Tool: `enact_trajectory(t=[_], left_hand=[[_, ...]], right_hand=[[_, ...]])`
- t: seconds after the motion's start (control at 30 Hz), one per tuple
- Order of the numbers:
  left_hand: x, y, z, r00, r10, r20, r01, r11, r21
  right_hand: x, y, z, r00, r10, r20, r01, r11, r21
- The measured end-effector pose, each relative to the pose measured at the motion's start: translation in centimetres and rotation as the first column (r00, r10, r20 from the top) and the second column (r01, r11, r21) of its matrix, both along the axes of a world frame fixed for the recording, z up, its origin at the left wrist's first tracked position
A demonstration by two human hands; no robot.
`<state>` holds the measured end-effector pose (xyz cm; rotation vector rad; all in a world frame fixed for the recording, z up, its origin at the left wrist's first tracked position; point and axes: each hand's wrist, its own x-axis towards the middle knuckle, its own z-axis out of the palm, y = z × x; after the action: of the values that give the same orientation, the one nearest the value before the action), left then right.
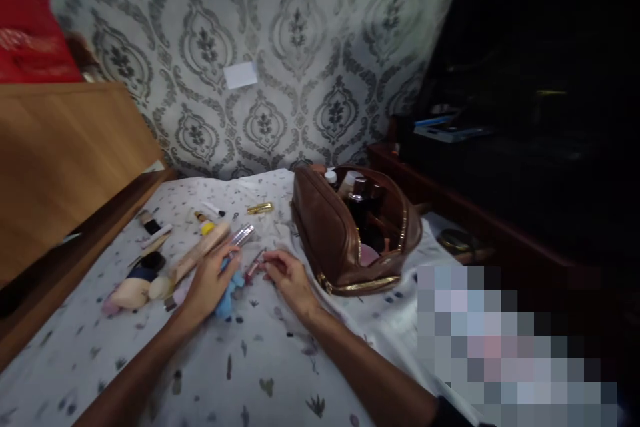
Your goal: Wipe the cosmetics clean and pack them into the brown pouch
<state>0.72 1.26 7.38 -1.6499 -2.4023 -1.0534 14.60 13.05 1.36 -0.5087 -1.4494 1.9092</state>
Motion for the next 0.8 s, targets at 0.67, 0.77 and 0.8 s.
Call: enact_trajectory(t=[0.67,0.77,0.8], left_hand=[[-8.7,15.0,-0.1,0.962,-0.071,-0.262,-0.075,0.858,-0.507],[-8.5,15.0,0.3,0.958,-0.077,-0.275,-0.084,0.845,-0.528],[-8.4,14.8,0.6,0.956,-0.074,-0.283,-0.088,0.849,-0.521]], right_hand=[[-0.1,0.2,-0.3,1.0,0.003,-0.015,-0.002,0.999,0.039],[-0.2,0.2,-0.2,0.999,-0.007,-0.044,0.004,0.998,-0.065],[-0.2,0.2,-0.1,0.999,-0.01,-0.05,0.005,0.995,-0.101]])
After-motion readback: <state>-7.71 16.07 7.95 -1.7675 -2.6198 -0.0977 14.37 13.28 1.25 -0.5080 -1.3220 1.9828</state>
